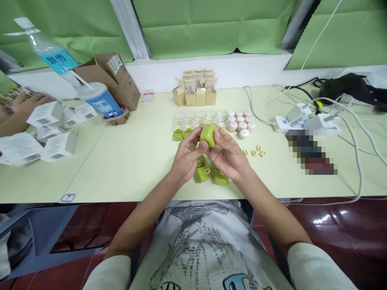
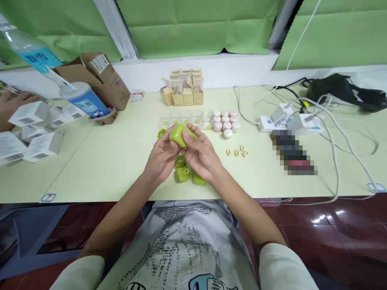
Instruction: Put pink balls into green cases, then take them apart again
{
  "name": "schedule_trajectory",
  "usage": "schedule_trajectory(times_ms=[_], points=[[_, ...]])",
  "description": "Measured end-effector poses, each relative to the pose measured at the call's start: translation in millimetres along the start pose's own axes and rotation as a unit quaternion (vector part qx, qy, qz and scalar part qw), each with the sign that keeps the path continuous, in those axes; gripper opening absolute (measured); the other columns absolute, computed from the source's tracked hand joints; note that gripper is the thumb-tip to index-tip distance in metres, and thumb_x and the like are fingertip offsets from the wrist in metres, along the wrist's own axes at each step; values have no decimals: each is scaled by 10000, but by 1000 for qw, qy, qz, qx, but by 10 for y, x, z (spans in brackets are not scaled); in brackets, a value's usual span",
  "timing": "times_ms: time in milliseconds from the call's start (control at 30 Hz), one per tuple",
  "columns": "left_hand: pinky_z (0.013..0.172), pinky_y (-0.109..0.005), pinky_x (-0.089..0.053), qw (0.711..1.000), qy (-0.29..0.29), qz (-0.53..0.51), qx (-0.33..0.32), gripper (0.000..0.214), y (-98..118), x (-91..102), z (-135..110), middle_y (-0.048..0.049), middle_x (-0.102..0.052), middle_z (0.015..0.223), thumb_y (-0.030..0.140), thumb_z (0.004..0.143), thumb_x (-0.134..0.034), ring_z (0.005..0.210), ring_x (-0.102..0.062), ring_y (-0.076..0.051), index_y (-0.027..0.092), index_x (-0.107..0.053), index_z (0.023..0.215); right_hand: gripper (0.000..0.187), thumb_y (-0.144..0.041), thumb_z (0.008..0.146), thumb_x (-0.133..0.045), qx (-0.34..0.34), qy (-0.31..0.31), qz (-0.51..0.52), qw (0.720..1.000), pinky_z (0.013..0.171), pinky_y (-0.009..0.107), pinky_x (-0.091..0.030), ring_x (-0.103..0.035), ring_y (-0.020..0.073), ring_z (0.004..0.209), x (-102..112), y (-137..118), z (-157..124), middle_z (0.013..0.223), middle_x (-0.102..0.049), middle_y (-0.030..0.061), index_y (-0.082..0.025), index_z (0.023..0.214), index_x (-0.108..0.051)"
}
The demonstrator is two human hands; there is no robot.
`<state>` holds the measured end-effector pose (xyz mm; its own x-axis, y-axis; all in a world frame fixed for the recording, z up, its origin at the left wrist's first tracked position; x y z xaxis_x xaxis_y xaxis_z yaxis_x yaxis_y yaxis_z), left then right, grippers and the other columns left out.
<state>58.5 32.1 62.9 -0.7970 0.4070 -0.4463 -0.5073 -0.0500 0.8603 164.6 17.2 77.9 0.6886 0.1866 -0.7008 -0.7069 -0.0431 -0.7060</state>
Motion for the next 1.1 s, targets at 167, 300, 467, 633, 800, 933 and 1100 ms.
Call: schedule_trajectory(times_ms=[167,300,467,633,800,933,1100], points=[[1268,-439,-507,999,34,6,3,632,17,16,17,-73,-736,1470,663,842,-940,1499,-626,-306,300,-762,1328,357,-504,869,-939,-47,36,25,998,861,331,-694,-764,209,965,89,121,29,963,-801,28,-260,1020,-726],[1190,-422,-556,999,43,15,-12,633,69,7,29,-79,-754,1398,716,872,-887,1436,-660,-299,281,-729,1304,237,-370,903,-913,-48,39,11,998,788,206,-659,-742,121,845,162,134,83,925,-793,11,-211,985,-759],[1147,-410,-576,998,47,27,-36,565,190,30,36,-63,-766,1340,701,895,-876,1346,-697,-260,287,-728,1251,318,-313,728,-1013,8,53,-183,982,821,265,-678,-768,139,816,310,-362,-14,888,-817,19,-195,946,-814],[1107,-375,-605,992,74,93,-51,626,268,172,70,-57,-770,1332,690,846,-925,1279,-722,-235,291,-723,1284,186,-206,860,-886,10,129,-636,761,765,407,-671,-806,242,744,690,-1228,-227,839,-829,46,-222,1028,-805],[1002,-399,-661,991,84,99,3,661,169,239,75,-66,-765,1300,604,808,-983,1117,-784,-225,269,-677,1289,200,8,840,-757,-101,121,-851,501,776,422,-601,-793,304,825,1130,-1345,-205,792,-809,110,-183,832,-816],[880,-310,-634,973,52,221,-34,576,235,176,46,-67,-757,1324,425,800,-1006,1060,-760,-189,266,-720,1274,288,-94,833,-868,-62,65,-859,503,719,402,-605,-776,268,766,916,-1204,-251,892,-829,82,-183,1106,-863],[799,-278,-603,920,-4,377,-108,496,325,-2,-21,-71,-773,1299,458,860,-959,982,-707,-170,268,-784,1284,249,-259,1068,-691,212,-98,-757,610,856,424,-662,-785,243,956,-69,-907,-468,1381,-749,128,-267,1278,-825]])
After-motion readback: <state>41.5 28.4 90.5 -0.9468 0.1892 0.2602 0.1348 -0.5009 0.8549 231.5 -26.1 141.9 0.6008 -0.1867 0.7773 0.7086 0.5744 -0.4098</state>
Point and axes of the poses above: each hand's wrist, its own z-axis towards the middle knuckle, its own x-axis out of the back of the hand, y = z × x, the point moved 7 cm from there along z, towards the middle knuckle
